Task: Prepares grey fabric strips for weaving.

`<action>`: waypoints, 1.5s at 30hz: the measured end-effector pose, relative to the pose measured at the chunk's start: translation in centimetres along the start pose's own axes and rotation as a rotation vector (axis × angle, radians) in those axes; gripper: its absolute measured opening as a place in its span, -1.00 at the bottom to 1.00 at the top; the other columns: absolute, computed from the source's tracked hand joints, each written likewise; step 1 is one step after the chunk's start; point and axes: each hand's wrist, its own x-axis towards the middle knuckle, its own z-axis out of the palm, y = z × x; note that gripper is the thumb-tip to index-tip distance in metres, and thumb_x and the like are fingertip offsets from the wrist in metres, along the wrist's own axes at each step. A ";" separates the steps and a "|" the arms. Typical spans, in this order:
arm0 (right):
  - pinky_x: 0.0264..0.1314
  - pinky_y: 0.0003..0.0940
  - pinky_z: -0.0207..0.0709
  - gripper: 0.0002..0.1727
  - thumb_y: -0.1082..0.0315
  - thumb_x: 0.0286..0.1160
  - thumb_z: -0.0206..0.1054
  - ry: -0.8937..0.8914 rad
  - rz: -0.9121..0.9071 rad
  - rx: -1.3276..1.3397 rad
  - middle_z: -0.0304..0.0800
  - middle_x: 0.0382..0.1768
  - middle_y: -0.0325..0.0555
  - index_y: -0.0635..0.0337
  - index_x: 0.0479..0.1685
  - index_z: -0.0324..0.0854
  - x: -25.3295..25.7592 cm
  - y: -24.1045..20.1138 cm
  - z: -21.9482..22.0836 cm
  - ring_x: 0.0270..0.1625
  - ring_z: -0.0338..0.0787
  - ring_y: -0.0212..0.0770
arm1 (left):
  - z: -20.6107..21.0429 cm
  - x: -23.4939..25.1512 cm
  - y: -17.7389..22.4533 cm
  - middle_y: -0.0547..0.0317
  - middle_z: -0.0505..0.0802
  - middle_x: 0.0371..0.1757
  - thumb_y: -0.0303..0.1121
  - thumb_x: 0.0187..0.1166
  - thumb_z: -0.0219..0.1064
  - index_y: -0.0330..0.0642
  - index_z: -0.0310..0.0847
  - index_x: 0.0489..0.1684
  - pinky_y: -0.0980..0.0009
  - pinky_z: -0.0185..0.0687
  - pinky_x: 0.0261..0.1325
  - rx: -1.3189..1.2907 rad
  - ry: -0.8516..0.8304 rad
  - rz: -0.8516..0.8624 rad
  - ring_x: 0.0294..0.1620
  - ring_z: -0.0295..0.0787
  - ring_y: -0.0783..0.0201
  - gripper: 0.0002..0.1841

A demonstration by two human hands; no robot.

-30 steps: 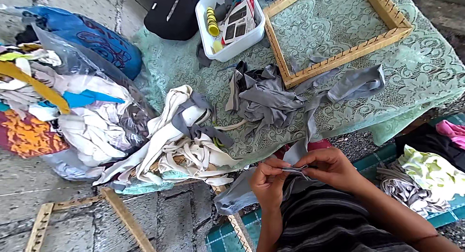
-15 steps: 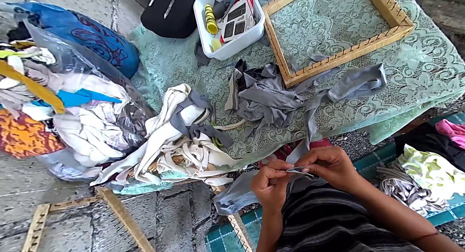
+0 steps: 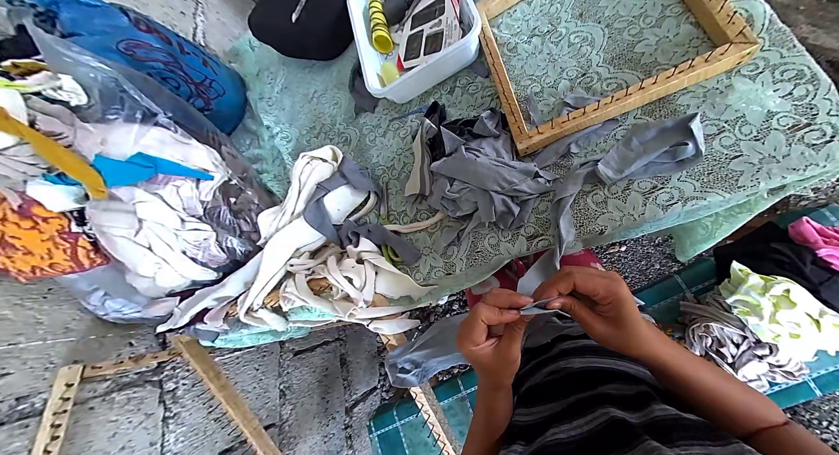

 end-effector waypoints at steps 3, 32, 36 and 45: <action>0.18 -0.57 0.67 -0.79 0.35 0.68 0.31 0.002 -0.013 -0.030 0.87 -0.13 -0.03 0.37 -0.19 0.70 0.1 -0.1 0.1 0.04 0.82 -0.44 | 0.1 -0.1 0.0 0.37 0.93 -0.08 -0.42 0.47 0.54 -0.02 0.78 -0.17 0.55 0.76 0.13 -0.003 -0.004 0.000 0.01 0.86 0.47 -0.89; 0.11 -0.60 0.62 -0.65 0.21 0.80 0.17 0.020 -0.039 -0.057 0.78 -0.24 -0.04 0.34 -0.25 0.60 -0.1 0.8 0.2 -0.04 0.78 -0.46 | 0.6 -0.4 -0.2 0.35 0.93 -0.06 -0.43 0.48 0.53 -0.03 0.77 -0.14 0.55 0.76 0.14 -0.003 -0.021 0.003 0.03 0.86 0.46 -0.88; 0.10 -0.57 0.66 -0.71 0.26 0.76 0.24 0.056 -0.036 0.002 0.82 -0.21 -0.07 0.33 -0.24 0.65 -0.2 1.0 0.3 -0.02 0.80 -0.45 | 0.8 -0.4 0.0 0.36 0.92 -0.08 -0.43 0.47 0.54 -0.03 0.77 -0.16 0.56 0.76 0.13 0.006 0.007 0.001 0.03 0.86 0.47 -0.88; 0.18 -0.48 0.71 -0.85 0.31 0.62 0.40 0.176 0.064 0.230 0.90 -0.06 -0.22 0.17 -0.19 0.82 -0.2 0.1 1.4 0.10 0.83 -0.41 | 1.7 -0.5 0.1 0.35 0.89 -0.08 -0.44 0.45 0.55 -0.02 0.78 -0.24 0.56 0.77 0.09 0.019 0.127 -0.038 0.00 0.84 0.47 -0.90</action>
